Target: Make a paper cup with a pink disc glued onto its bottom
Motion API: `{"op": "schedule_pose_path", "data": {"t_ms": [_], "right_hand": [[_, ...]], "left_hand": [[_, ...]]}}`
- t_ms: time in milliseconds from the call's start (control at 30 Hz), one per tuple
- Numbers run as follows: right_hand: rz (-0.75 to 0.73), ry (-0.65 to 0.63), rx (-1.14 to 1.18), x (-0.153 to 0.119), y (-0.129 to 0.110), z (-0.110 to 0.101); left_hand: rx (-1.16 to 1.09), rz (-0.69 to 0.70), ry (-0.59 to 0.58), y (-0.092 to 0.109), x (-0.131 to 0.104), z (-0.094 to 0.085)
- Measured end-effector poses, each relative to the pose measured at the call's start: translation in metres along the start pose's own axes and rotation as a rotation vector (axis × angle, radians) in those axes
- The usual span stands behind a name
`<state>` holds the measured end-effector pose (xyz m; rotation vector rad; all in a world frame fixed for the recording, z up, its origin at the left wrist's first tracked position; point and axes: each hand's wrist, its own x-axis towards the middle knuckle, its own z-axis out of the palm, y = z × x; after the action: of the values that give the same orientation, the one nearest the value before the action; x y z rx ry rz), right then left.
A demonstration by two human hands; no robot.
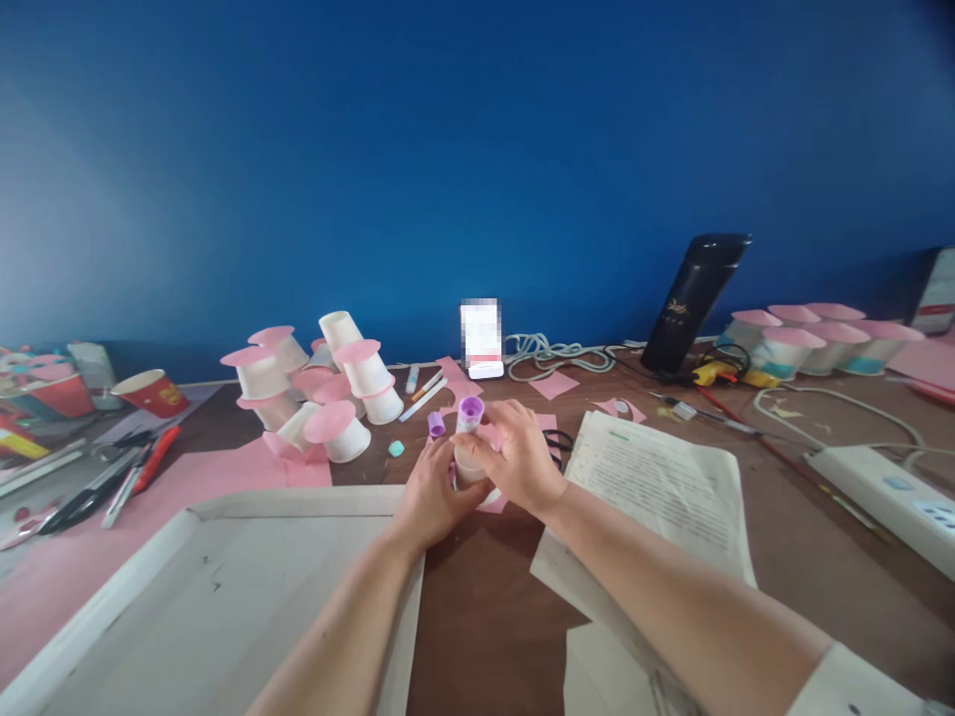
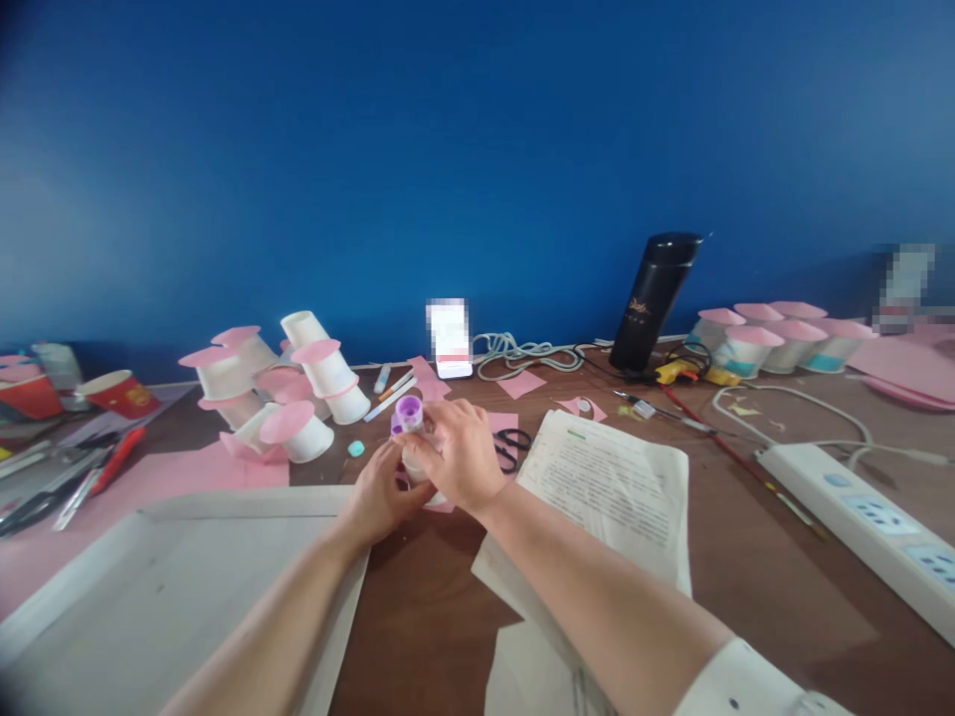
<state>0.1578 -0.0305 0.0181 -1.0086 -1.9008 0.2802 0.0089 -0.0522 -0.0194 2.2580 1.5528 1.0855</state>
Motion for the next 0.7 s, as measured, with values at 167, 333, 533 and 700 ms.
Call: {"op": "schedule_pose_path", "data": {"t_ms": [167,333,533,700], "right_hand": [[0.043,0.044,-0.007,-0.0019,0.0003,-0.0074],[-0.023,-0.094,0.089,-0.0026,-0.0018,-0.0081],[-0.021,0.013,-0.104,-0.0019,0.0005,-0.0009],[-0.017,0.003,-0.119,-0.0037,-0.0028,-0.0047]], "left_hand": [[0.005,-0.016,-0.021,0.0008,0.0,-0.0009],[0.038,-0.006,0.005,-0.0003,-0.001,0.0],[0.043,-0.001,-0.004,0.0021,0.0007,-0.0005],[0.031,-0.03,-0.03,0.0029,0.0007,-0.001]]}}
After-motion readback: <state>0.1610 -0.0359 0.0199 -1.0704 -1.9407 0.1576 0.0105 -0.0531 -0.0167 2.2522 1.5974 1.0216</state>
